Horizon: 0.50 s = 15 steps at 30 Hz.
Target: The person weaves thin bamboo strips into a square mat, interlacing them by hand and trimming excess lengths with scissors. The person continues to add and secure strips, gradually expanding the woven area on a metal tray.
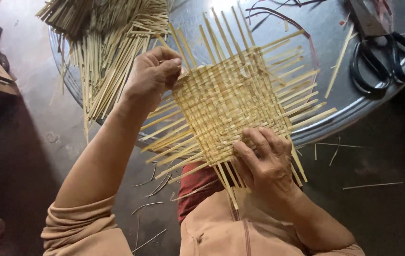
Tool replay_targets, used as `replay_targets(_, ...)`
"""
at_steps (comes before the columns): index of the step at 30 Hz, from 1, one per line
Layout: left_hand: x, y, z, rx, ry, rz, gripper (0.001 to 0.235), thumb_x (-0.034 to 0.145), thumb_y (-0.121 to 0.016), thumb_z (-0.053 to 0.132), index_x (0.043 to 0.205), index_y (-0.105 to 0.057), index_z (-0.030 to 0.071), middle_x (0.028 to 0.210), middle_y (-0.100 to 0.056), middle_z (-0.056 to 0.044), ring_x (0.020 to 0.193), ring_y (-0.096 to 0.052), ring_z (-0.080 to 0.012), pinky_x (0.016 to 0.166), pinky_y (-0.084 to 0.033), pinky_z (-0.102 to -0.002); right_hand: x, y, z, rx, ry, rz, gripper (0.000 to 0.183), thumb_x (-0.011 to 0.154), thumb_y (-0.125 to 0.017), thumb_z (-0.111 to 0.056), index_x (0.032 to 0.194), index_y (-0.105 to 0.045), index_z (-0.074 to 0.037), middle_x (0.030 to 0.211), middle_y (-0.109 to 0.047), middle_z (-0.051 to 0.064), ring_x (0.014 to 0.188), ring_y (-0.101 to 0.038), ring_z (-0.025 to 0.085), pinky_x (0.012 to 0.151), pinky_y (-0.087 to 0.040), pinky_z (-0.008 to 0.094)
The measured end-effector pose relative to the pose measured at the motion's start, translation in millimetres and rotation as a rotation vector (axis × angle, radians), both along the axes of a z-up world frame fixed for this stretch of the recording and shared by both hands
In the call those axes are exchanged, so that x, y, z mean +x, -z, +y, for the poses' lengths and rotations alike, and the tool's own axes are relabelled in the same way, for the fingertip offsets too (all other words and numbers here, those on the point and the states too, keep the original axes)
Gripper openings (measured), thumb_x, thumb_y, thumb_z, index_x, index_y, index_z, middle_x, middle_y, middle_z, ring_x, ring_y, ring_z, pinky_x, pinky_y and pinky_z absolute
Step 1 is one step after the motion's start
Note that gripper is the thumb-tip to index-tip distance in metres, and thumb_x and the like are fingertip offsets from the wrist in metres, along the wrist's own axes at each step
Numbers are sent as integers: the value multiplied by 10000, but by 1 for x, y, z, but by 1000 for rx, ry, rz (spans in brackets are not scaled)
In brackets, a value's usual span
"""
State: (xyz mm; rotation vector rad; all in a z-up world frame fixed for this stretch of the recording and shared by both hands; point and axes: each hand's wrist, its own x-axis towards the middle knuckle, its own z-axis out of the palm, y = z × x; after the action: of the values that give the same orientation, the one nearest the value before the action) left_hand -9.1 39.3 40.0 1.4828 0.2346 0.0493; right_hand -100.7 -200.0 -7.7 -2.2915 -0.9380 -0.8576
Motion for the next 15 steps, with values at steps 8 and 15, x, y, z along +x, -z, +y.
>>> replay_targets(8,-22,-19,-10,-120,99,-29,43,722,-601,-8,745,-565,-12,512,-462,-48,418,-416,-71,380,-360,-183,1,3,1,29,2,-25,168,740,-575,-244,900,-603,-202,1019,-548,57,948,-508,257,725,-335,340)
replay_targets(15,-20,-21,0,101,73,-227,64,807,-554,70,821,-579,12,596,-545,-91,496,-516,-89,455,-435,-174,2,5,1,11,0,-35,172,747,-562,-250,909,-594,-202,1013,-547,48,945,-512,252,737,-336,336)
